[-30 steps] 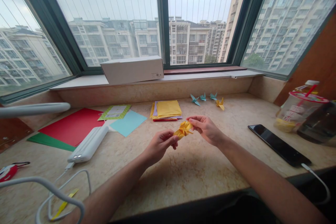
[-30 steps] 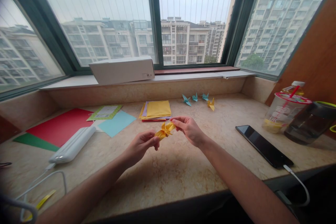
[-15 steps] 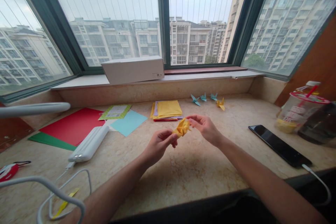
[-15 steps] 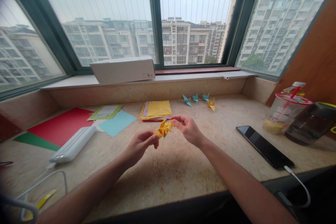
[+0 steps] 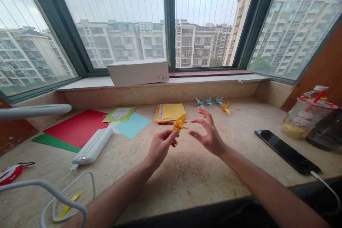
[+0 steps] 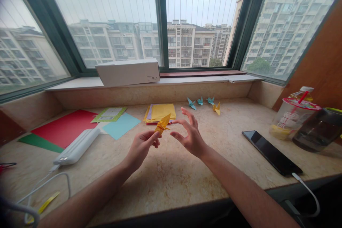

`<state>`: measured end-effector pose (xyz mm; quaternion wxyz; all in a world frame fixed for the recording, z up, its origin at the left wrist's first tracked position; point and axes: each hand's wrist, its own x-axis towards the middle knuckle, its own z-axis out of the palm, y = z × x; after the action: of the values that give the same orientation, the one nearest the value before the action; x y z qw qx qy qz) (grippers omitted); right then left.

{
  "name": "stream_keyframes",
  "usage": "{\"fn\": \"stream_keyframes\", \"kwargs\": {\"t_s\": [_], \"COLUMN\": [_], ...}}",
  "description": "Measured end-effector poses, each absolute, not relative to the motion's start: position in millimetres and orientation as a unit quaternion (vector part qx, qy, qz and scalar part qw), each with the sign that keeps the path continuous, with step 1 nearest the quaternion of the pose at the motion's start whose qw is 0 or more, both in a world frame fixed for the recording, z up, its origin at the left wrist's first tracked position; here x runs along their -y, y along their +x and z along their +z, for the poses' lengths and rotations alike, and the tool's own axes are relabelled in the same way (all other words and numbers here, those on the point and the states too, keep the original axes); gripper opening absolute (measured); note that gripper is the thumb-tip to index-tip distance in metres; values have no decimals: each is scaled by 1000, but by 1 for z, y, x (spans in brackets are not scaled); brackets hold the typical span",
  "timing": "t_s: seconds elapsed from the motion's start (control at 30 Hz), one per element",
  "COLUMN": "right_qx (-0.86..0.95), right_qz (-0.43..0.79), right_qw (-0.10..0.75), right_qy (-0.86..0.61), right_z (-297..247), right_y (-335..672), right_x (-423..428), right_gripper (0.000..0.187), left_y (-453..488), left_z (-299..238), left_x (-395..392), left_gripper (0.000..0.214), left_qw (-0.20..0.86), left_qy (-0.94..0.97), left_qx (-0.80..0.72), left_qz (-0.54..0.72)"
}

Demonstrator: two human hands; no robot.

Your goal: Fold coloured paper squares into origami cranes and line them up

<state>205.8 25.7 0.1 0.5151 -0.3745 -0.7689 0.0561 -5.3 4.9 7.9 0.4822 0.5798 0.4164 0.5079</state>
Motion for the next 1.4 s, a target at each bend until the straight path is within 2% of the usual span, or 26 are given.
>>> {"fn": "stream_keyframes", "kwargs": {"t_s": [0.1,0.23,0.3,0.43,0.6,0.7,0.83,0.97,1.23,1.4], "right_qx": [788,781,776,779,775,752,718,722,746,795], "right_qz": [71,112,129,160,216,238,257,280,310,242], "right_qw": [489,504,508,498,509,533,564,555,516,470], "right_qy": [-368,-352,-351,-346,-305,-306,-315,-303,-286,-297], "right_z": [-1,-2,-3,-5,-7,-7,-7,-7,-2,-1], "right_y": [203,200,201,202,199,200,201,198,202,199], "right_x": [-25,-27,-29,-30,-29,-30,-34,-31,-27,-23], "right_gripper": [26,10,9,7,8,10,15,19,39,26], "left_y": [-3,-1,-2,-5,-6,-7,-8,-6,-5,-5], "left_z": [9,7,5,1,-2,-3,-3,-3,0,1], "left_x": [-1,2,1,-3,-4,-4,-4,-4,-2,-3], "left_gripper": [35,41,42,29,18,19,20,21,22,22], "left_qw": [492,473,411,273,229,244,315,359,308,308], "left_qy": [613,682,699,707,750,738,698,681,717,721], "left_qx": [-399,-380,-407,-452,-407,-400,-394,-386,-427,-430], "left_qz": [473,408,420,470,468,485,508,508,456,448]}}
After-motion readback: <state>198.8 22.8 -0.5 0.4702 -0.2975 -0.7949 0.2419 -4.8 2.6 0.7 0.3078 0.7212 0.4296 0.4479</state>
